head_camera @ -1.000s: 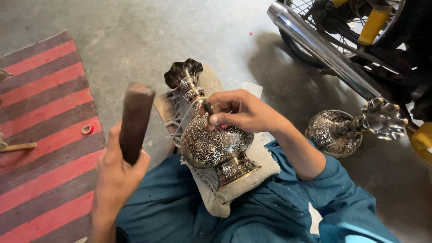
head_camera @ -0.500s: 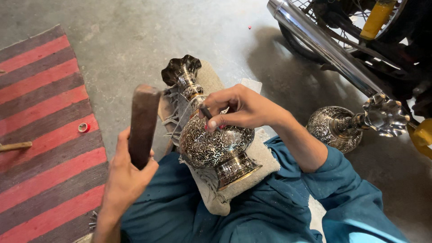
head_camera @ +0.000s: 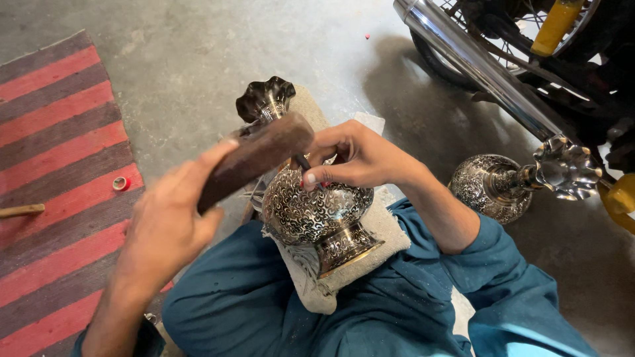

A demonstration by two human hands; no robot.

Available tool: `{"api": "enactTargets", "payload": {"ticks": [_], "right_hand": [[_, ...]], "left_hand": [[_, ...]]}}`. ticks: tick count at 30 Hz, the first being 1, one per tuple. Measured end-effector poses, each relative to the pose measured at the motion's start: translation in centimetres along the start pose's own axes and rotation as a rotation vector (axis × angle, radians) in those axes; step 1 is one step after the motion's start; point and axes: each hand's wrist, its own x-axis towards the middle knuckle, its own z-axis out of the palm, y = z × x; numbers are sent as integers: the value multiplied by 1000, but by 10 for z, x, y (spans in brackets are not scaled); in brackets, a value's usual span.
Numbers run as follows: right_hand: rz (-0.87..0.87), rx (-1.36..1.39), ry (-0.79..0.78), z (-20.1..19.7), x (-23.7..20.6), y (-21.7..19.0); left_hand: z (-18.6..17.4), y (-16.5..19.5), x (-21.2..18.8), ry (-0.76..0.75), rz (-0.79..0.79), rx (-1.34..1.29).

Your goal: The person sits cross-legged on the floor with an ornate brass vase resting on a cloth cushion on their lap. They hold a small chisel against the vase's engraved surface and strike it with a wooden mallet, repositioning the chisel repeatedly to chase the decorative pattern, occasionally rotating the vase.

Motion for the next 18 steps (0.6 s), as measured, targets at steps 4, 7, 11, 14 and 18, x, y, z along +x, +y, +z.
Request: {"api": "enactTargets", "payload": {"ticks": [4, 7, 11, 14, 18], "right_hand": [[45, -14, 29, -1, -1, 3], [53, -61, 16, -1, 1, 2], [0, -11, 1, 0, 2, -3], [12, -6, 6, 0, 3, -4], [49, 24, 18, 1, 2, -1]], "left_hand": [[-6, 6, 11, -175, -271, -255], [-10, 8, 13, -44, 105, 211], [-7, 8, 12, -36, -155, -196], [-8, 6, 9, -1, -4, 67], [-5, 3, 7, 74, 71, -164]]}}
